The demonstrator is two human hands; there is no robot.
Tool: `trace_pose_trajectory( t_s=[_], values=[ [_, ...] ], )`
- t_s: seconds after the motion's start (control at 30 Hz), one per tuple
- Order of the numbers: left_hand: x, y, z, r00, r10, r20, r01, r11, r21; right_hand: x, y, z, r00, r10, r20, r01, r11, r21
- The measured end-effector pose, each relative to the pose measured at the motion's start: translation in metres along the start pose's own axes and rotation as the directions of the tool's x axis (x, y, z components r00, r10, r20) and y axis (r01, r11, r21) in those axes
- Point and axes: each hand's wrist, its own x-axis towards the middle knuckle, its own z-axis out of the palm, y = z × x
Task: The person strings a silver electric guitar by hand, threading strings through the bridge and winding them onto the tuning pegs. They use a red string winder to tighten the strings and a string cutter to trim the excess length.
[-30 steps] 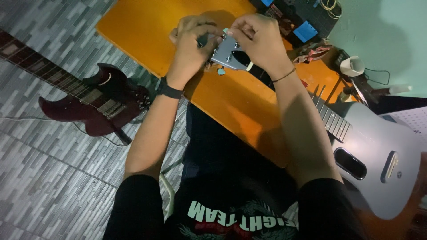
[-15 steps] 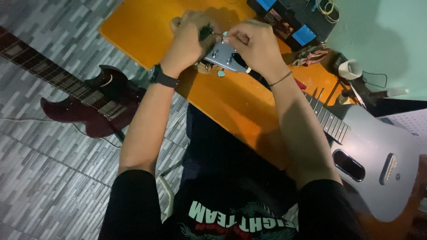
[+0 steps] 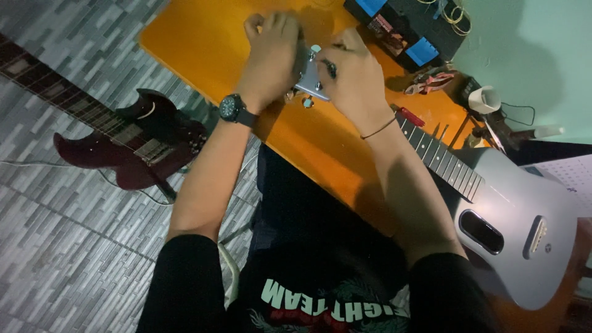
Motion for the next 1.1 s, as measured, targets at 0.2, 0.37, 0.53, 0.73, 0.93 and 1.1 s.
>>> trace_pose_trajectory(
  t_s=[0.2,0.37,0.53,0.73,0.93,1.1],
  values=[
    [0.002,0.009,-0.003,0.987,-0.133,0.094,0.153,0.953,-0.262,-0.002,-0.012,0.009,0.987,0.148,-0.059,-0.148,0.989,-0.003],
    [0.002,0.001,-0.001,0.993,-0.104,0.048,0.114,0.912,-0.393,0.001,-0.006,0.009,0.996,0.041,-0.077,-0.031,0.992,0.126],
    [0.008,-0.002,-0.004,0.961,-0.221,0.165,0.274,0.837,-0.474,0.002,0.001,0.011,0.996,0.060,-0.065,-0.047,0.982,0.181],
    [0.018,-0.006,0.000,0.987,-0.100,0.124,0.132,0.949,-0.286,0.000,-0.008,0.006,0.987,0.103,-0.120,-0.092,0.991,0.097],
    [0.021,0.005,-0.013,0.999,0.002,0.050,0.012,0.962,-0.272,0.000,-0.019,-0.003,0.991,0.134,-0.016,-0.134,0.991,0.010],
    [0.011,-0.012,0.015,1.000,0.003,-0.013,-0.006,0.978,-0.210,-0.001,-0.001,0.019,0.985,0.055,-0.163,-0.038,0.994,0.104]
  ],
)
